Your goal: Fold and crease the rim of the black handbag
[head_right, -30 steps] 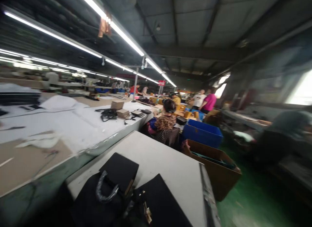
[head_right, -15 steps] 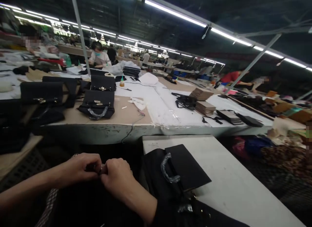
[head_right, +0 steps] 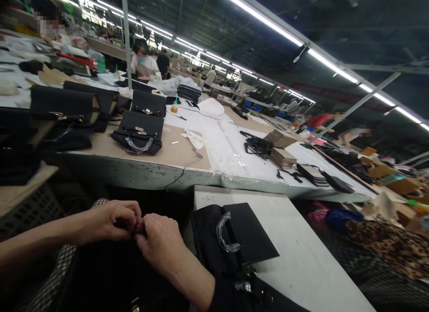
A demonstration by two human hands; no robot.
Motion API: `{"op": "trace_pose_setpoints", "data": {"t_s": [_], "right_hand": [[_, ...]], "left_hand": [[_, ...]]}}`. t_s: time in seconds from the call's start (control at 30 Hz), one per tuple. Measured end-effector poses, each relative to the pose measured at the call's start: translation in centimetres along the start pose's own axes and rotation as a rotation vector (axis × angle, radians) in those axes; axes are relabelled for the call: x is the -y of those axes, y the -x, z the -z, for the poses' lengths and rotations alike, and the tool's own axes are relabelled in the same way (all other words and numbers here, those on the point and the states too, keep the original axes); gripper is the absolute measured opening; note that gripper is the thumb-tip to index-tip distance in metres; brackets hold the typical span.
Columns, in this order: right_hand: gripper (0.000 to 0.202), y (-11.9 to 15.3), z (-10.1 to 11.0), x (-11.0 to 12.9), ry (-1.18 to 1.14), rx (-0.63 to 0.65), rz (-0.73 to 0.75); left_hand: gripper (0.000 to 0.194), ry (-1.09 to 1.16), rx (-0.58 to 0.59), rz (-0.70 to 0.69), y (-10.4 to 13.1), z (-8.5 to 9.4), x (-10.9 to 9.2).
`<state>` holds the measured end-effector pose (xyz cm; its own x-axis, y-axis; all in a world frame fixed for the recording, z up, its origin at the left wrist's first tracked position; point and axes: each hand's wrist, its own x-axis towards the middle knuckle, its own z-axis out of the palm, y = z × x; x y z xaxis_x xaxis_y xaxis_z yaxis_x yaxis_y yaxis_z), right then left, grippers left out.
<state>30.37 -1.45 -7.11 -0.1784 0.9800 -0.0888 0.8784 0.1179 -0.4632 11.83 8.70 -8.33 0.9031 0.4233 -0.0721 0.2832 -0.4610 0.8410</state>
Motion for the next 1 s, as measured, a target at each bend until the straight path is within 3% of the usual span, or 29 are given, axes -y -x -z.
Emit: {"op": "trace_pose_setpoints", "data": {"t_s": [0.37,0.67,1.0], "right_hand": [[0.008,1.8,0.3,0.1,0.083,0.000,0.051],[0.008,1.8,0.2,-0.1,0.153,-0.024,-0.007],[0.009,1.9,0.4,0.3,0.233,0.014,-0.004]], "left_hand": [[0.010,0.033,0.014,-0.001,0.0,0.2,-0.7],[0.007,-0.027,-0.010,-0.005,-0.4,-0.3,-0.2],[0.005,-0.120,-0.033,0.128,-0.5,-0.5,0.6]]}}
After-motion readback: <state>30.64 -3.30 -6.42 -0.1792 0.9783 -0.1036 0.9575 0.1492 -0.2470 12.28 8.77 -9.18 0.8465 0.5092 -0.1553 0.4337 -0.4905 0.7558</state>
